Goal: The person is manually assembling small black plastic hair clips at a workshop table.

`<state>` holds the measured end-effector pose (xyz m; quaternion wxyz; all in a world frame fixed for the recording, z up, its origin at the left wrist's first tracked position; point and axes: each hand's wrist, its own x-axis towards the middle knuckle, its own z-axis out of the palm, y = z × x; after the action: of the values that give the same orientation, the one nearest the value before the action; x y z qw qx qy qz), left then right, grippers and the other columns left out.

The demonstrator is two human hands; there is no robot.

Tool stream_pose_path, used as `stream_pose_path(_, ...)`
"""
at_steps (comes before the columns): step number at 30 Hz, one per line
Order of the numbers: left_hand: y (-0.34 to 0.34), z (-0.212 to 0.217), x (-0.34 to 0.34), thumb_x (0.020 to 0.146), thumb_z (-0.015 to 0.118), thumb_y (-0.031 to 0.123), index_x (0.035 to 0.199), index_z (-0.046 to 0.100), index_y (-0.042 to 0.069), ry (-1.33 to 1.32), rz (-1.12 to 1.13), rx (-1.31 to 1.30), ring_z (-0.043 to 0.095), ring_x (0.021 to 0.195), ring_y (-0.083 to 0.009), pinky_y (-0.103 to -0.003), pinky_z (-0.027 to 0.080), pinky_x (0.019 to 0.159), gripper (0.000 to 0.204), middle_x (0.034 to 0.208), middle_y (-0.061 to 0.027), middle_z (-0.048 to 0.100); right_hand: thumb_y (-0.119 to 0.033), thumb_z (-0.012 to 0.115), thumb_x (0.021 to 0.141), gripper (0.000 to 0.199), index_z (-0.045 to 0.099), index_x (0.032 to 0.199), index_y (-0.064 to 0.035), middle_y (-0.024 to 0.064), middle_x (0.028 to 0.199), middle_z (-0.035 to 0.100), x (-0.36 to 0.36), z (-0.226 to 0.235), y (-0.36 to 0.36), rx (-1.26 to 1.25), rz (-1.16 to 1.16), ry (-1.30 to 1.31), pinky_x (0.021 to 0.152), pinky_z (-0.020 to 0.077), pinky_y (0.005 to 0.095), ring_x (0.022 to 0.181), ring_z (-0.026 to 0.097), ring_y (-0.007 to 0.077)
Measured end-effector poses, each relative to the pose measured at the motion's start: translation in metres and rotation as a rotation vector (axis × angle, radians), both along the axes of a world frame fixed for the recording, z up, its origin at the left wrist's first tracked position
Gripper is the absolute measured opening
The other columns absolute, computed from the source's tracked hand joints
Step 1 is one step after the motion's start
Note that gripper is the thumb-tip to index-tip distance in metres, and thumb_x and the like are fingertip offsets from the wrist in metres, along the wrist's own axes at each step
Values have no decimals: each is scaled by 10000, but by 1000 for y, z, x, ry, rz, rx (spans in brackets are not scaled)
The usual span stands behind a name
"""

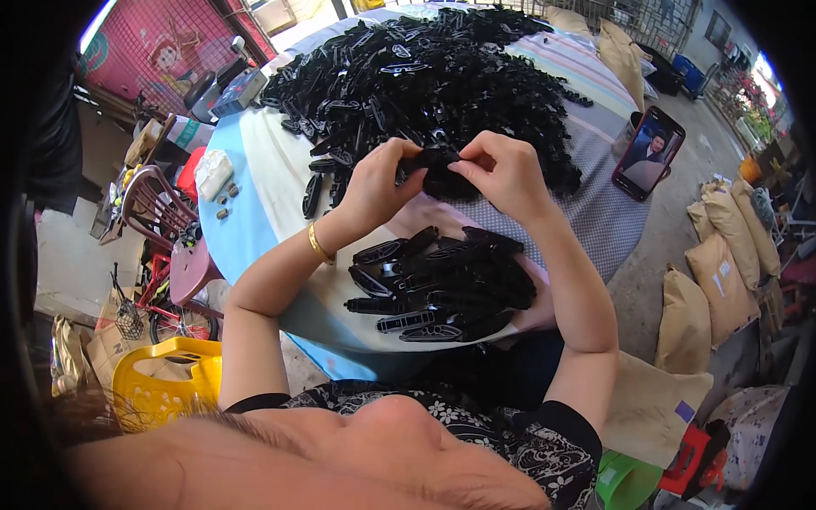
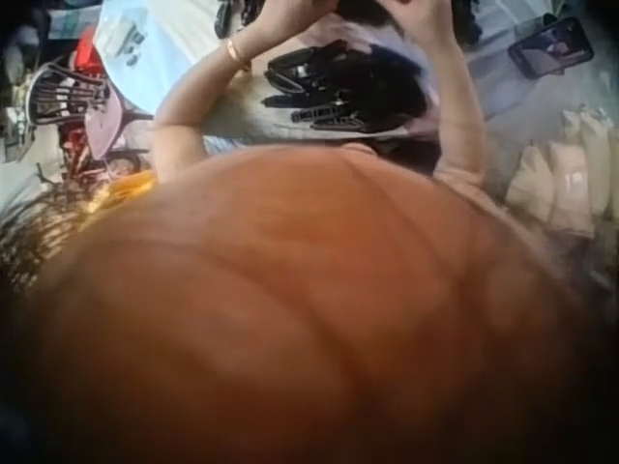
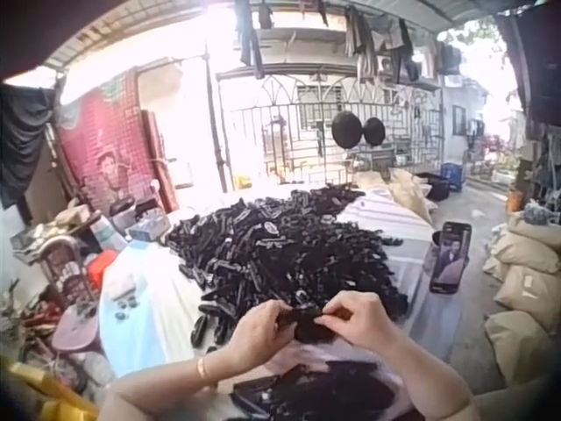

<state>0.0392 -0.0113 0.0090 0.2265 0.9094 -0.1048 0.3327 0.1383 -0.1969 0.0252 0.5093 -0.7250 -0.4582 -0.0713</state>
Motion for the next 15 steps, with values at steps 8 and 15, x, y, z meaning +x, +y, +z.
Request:
stream_pose_path(8, 8, 9, -6, 762, 697, 55, 1051, 544, 3, 370, -102, -598, 571, 718, -76, -212, 473, 673, 331, 859, -35, 613, 51, 670, 743, 104, 633, 796, -31, 60, 768, 642, -14, 4, 9, 297, -10, -193, 533, 465, 225, 638, 598, 131)
stream_pose_path(15, 1, 10, -11, 766, 683, 17, 1044, 591, 25, 583, -308, -1124, 540, 687, -44, -183, 443, 623, 294, 863, -3, 609, 44, 694, 650, 152, 635, 759, -44, 71, 773, 646, -19, 2, 14, 200, 71, -458, 600, 497, 307, 695, 611, 232)
